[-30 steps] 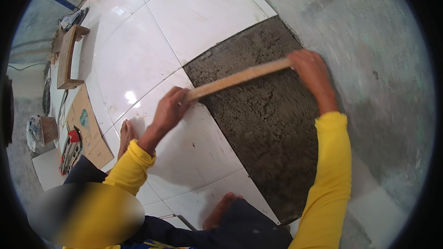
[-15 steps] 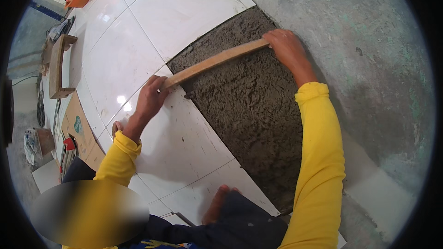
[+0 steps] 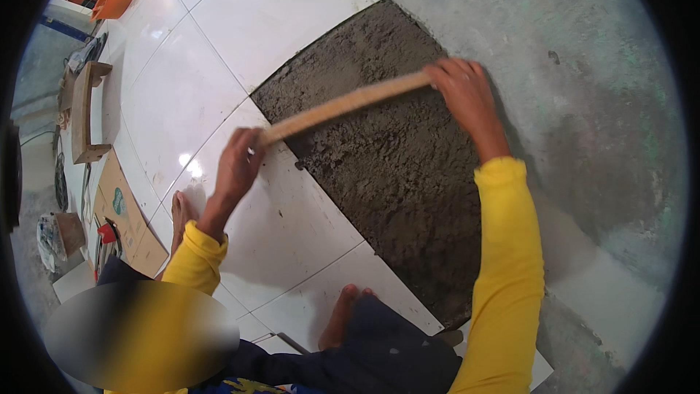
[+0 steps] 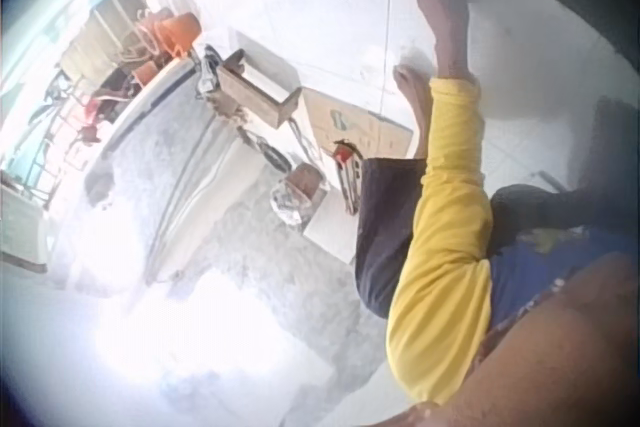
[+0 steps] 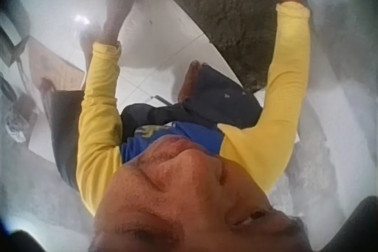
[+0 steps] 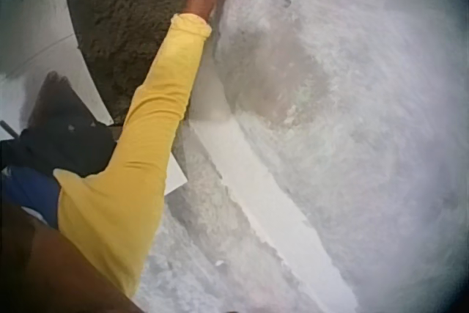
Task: The person spreads cement on the floor using a trowel and a wooden straightedge, then places white tiles onto the prepared surface. They use a bucket to transport the cement and a wooden plank to level the bed before positioning the tiles.
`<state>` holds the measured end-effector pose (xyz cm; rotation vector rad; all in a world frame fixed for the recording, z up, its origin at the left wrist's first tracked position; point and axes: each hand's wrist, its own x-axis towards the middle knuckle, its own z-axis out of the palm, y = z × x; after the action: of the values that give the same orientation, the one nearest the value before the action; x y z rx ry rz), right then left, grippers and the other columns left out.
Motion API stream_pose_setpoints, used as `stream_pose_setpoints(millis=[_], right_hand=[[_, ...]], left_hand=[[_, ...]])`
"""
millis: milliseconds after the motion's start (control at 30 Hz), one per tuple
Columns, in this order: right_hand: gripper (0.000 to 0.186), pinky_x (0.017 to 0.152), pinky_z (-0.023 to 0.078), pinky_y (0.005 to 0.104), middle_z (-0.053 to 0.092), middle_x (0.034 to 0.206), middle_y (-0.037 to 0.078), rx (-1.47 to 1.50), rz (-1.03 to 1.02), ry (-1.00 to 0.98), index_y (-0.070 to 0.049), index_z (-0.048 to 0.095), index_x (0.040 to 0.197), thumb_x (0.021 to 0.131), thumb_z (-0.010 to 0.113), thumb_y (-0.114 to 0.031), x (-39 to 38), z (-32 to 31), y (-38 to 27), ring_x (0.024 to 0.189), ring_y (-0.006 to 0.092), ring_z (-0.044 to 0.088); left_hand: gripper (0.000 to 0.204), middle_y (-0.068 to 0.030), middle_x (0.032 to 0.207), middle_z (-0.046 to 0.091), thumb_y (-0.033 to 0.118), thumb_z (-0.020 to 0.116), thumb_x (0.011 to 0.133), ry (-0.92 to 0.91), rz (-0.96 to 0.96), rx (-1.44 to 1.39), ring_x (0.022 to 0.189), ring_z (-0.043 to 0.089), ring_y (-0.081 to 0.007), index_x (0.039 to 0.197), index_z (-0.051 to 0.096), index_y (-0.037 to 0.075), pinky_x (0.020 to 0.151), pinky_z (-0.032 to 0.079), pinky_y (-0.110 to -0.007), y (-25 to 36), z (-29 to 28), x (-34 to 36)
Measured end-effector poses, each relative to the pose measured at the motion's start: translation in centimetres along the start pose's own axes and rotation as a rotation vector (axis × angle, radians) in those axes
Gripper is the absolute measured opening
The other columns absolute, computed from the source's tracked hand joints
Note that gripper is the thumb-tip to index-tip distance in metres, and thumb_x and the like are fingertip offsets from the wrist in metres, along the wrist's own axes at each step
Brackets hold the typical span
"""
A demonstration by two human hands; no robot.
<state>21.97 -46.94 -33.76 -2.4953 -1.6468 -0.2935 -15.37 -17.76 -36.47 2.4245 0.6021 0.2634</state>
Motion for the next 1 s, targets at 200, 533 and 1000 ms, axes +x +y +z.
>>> stream_pose_setpoints(millis=[200, 533, 1000], right_hand=[[0.033, 0.106, 0.046, 0.0453, 0.073, 0.125, 0.007, 0.044, 0.015, -0.114, -0.011, 0.074, 0.125, 0.093, 0.073, -0.007, 6.5, 2.1, -0.1, 0.124, 0.0286, 0.064], [0.031, 0.106, 0.049, 0.0446, 0.075, 0.12, 0.008, 0.065, 0.013, -0.19, -0.008, 0.077, 0.118, 0.088, 0.075, -0.003, 1.1, 0.4, 0.8, 0.12, 0.0294, 0.066], [0.032, 0.105, 0.05, 0.0447, 0.074, 0.118, 0.01, 0.073, 0.092, -0.154, -0.004, 0.077, 0.116, 0.085, 0.074, 0.001, -12.6, -3.9, 1.0, 0.118, 0.0314, 0.066]], left_hand=[[0.035, -0.0171, 0.115, 0.069, 0.009, 0.077, 0.094, -0.002, 0.019, 0.025, 0.099, 0.071, -0.035, 0.126, 0.068, -0.001, 0.085, 0.06, -0.04, -2.9, -2.0, 3.1], [0.036, -0.0193, 0.113, 0.068, 0.01, 0.078, 0.092, -0.108, 0.022, -0.039, 0.097, 0.07, -0.042, 0.125, 0.068, -0.001, 0.084, 0.058, -0.046, 1.6, -0.5, -1.9], [0.037, -0.0176, 0.109, 0.067, 0.008, 0.081, 0.089, -0.123, 0.122, -0.108, 0.087, 0.071, -0.039, 0.123, 0.068, 0.0, 0.075, 0.06, -0.046, 7.3, 4.6, -9.4]])
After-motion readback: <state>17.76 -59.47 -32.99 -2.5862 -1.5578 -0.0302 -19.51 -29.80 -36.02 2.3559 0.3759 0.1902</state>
